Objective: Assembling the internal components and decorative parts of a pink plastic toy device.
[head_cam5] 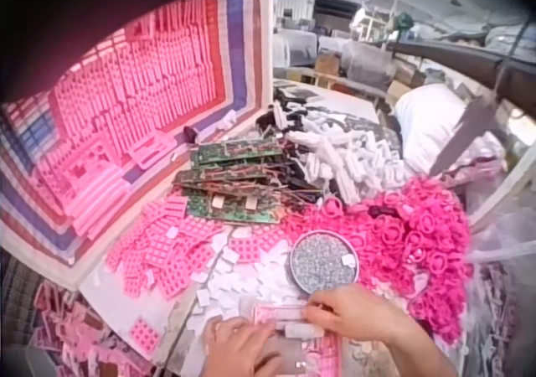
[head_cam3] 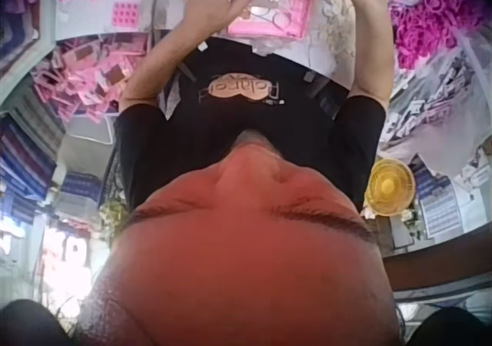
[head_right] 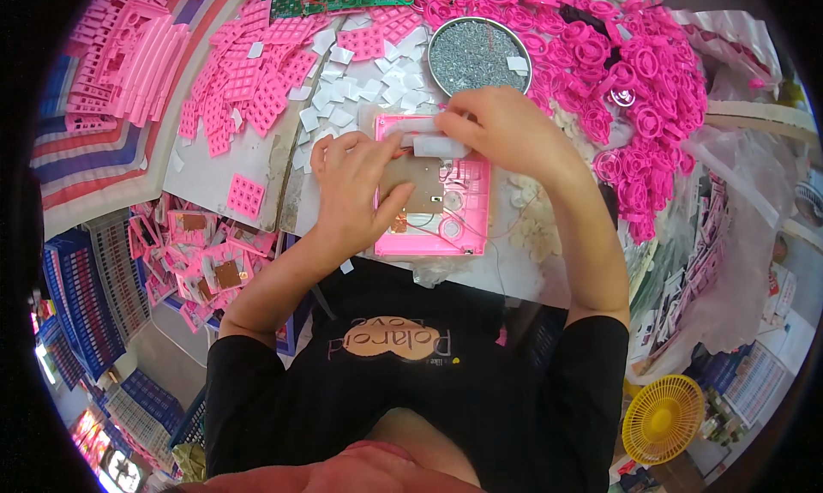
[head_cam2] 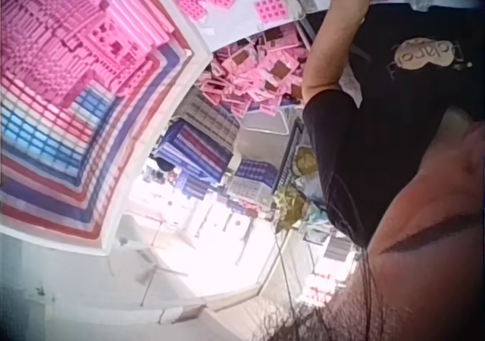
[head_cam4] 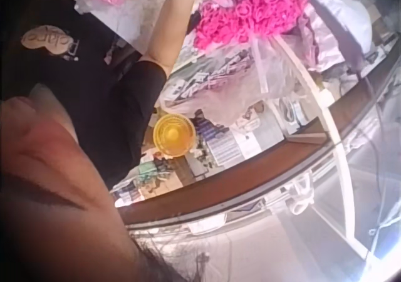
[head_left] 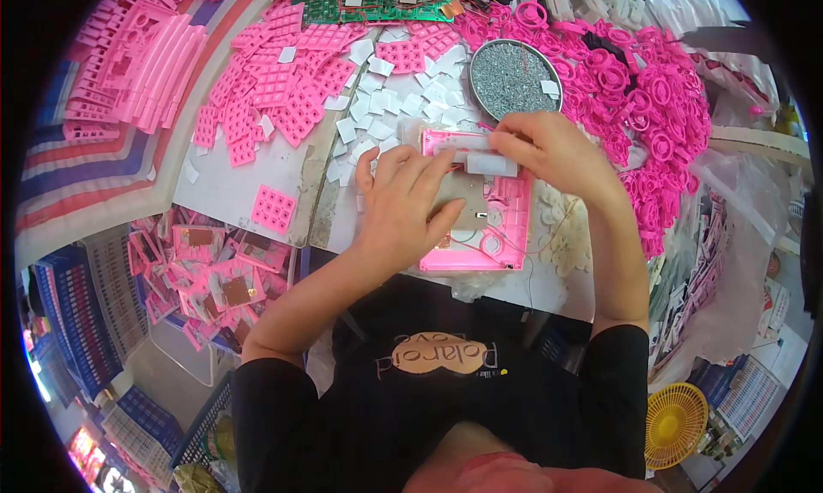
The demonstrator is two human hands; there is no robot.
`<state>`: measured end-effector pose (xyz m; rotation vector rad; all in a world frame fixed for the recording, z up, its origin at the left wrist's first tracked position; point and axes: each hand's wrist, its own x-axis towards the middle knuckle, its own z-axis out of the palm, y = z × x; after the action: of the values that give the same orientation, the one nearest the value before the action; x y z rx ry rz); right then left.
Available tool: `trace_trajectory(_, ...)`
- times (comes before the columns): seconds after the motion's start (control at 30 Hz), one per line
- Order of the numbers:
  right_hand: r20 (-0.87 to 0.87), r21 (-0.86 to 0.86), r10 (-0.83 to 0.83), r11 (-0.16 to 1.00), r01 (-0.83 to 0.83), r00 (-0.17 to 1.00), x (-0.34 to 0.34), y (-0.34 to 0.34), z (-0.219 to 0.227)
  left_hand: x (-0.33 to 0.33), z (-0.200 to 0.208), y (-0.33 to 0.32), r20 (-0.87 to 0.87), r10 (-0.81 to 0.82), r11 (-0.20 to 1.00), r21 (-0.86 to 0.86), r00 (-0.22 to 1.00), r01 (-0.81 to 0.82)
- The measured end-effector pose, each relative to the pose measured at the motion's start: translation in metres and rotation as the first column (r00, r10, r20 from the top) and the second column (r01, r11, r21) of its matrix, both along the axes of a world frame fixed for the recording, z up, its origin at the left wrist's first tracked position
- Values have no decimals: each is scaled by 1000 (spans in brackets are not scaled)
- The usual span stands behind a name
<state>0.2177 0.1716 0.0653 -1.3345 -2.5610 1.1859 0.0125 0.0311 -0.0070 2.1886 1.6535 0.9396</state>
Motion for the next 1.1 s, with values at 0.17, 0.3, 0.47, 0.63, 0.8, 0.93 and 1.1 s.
trace_trajectory(0.17,31,517,-40,856,18,999,1,-19,2,4,3,0,-90,14,1000,18,996,-12)
trace_trajectory(0.3,-176,582,221,810,-80,959,11,-34,-23,5,3,1,-96,6,1000,11,995,-5)
trace_trajectory(0.47,-268,702,200,710,49,943,8,-46,-50,10,4,-2,-122,33,999,9,992,-32)
trace_trajectory(0.63,-323,345,141,938,-23,936,19,-16,-44,-9,25,28,-75,-61,996,-67,995,56)
trace_trajectory(0.8,-447,357,175,934,-5,877,20,-14,-60,-1,3,154,0,-148,989,-7,989,148)
trace_trajectory(0.93,-463,310,185,950,-37,867,25,-11,-60,26,-5,188,-423,-153,985,13,893,174)
trace_trajectory(1.1,-637,-188,-202,977,105,744,54,10,-48,35,-14,191,-455,-115,983,75,883,166)
